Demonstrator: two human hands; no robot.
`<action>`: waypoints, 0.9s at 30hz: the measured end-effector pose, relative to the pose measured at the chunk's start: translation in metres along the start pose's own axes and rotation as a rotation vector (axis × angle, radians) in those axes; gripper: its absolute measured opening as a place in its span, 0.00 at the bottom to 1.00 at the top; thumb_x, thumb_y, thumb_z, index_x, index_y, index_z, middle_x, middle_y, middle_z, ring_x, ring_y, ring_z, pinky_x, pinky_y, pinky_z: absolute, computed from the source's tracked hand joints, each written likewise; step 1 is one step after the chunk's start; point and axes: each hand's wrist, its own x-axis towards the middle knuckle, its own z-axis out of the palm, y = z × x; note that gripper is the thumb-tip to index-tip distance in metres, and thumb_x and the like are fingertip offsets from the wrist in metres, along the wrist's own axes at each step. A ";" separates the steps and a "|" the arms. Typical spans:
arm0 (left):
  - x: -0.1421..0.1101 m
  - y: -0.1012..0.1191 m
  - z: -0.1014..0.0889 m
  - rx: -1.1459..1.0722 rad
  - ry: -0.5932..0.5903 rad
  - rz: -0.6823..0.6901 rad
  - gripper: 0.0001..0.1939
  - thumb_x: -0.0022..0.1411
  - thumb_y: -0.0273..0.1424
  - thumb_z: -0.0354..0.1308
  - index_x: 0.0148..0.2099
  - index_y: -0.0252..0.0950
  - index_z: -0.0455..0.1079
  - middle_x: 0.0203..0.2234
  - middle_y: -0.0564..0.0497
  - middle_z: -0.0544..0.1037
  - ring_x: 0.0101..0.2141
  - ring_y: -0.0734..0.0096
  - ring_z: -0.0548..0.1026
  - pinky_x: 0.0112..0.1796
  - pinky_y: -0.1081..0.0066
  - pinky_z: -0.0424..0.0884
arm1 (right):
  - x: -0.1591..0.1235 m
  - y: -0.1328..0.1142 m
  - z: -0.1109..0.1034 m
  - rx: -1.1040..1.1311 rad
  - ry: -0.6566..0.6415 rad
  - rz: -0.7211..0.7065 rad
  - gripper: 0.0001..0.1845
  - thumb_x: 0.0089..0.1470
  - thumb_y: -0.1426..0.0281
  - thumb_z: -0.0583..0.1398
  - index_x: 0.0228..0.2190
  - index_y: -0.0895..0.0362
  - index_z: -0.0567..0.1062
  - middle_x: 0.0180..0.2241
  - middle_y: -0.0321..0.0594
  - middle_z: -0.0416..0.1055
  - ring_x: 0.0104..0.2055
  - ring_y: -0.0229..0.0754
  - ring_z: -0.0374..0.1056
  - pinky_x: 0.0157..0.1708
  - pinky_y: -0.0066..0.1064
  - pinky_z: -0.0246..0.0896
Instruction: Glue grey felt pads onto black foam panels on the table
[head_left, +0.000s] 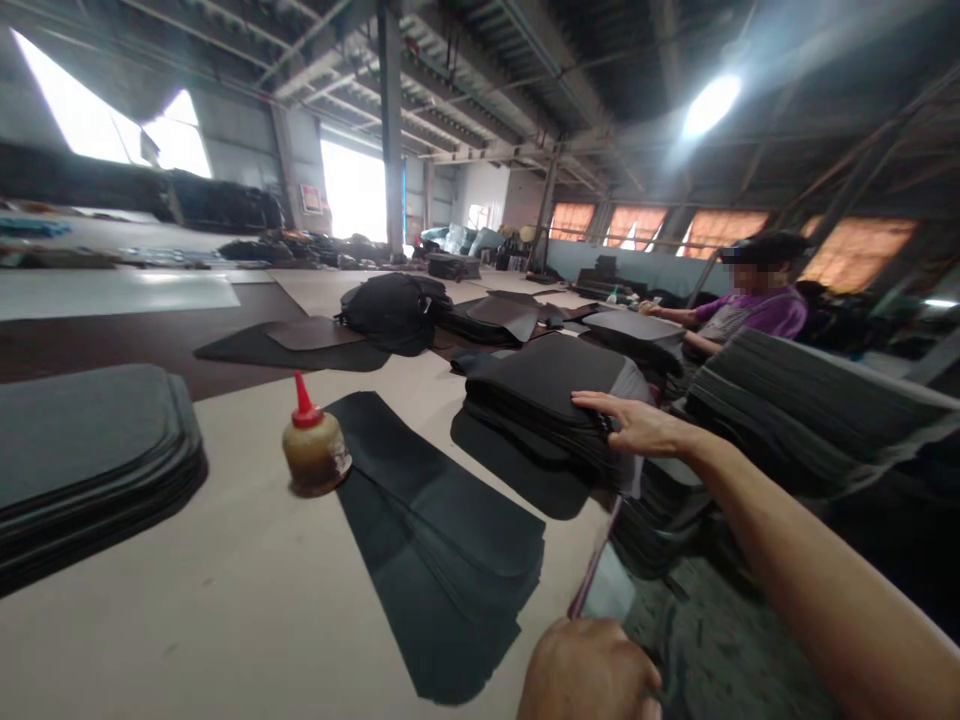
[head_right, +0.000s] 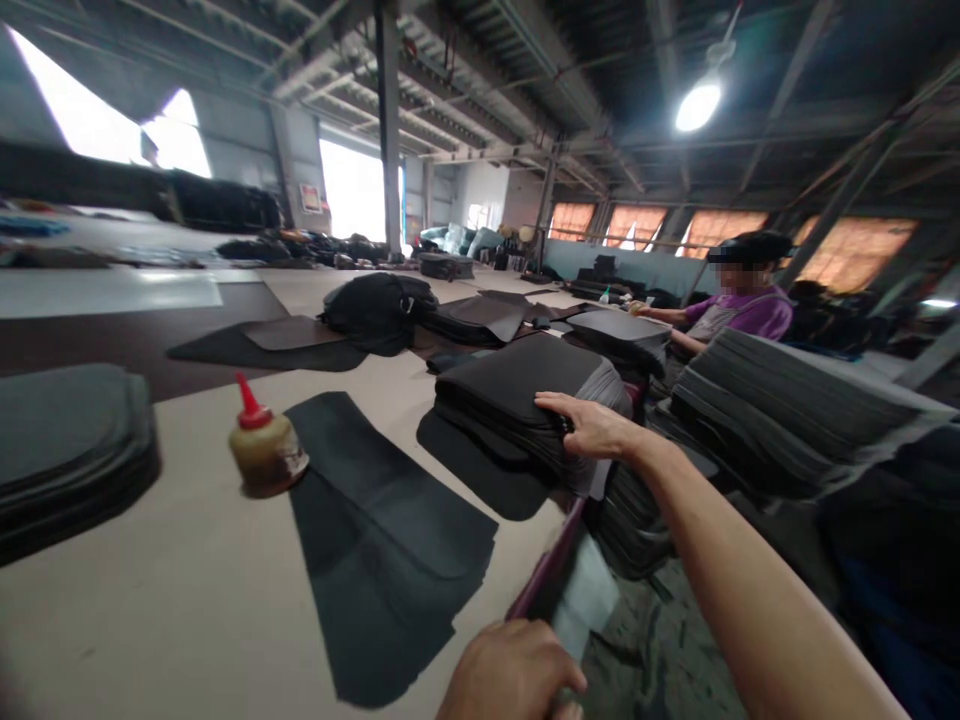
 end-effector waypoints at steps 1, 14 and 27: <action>0.000 -0.001 0.000 -0.006 0.004 0.000 0.16 0.55 0.30 0.64 0.48 0.39 0.79 0.44 0.44 0.81 0.47 0.53 0.77 0.50 0.60 0.71 | 0.000 0.000 0.000 -0.003 -0.004 -0.003 0.47 0.35 0.77 0.55 0.62 0.56 0.66 0.65 0.40 0.57 0.66 0.48 0.54 0.67 0.41 0.47; 0.003 0.002 -0.001 0.062 -0.033 0.002 0.17 0.57 0.29 0.66 0.50 0.41 0.78 0.45 0.44 0.81 0.47 0.52 0.77 0.51 0.59 0.71 | 0.004 0.006 0.010 0.059 0.164 0.066 0.29 0.49 0.74 0.56 0.54 0.53 0.75 0.57 0.35 0.69 0.61 0.45 0.63 0.66 0.39 0.52; 0.008 0.000 0.000 0.132 -0.080 0.002 0.15 0.61 0.37 0.64 0.51 0.44 0.78 0.45 0.45 0.80 0.47 0.52 0.77 0.50 0.61 0.71 | 0.016 0.010 0.014 0.081 0.259 0.239 0.19 0.55 0.64 0.59 0.48 0.51 0.79 0.36 0.33 0.79 0.39 0.45 0.74 0.42 0.32 0.70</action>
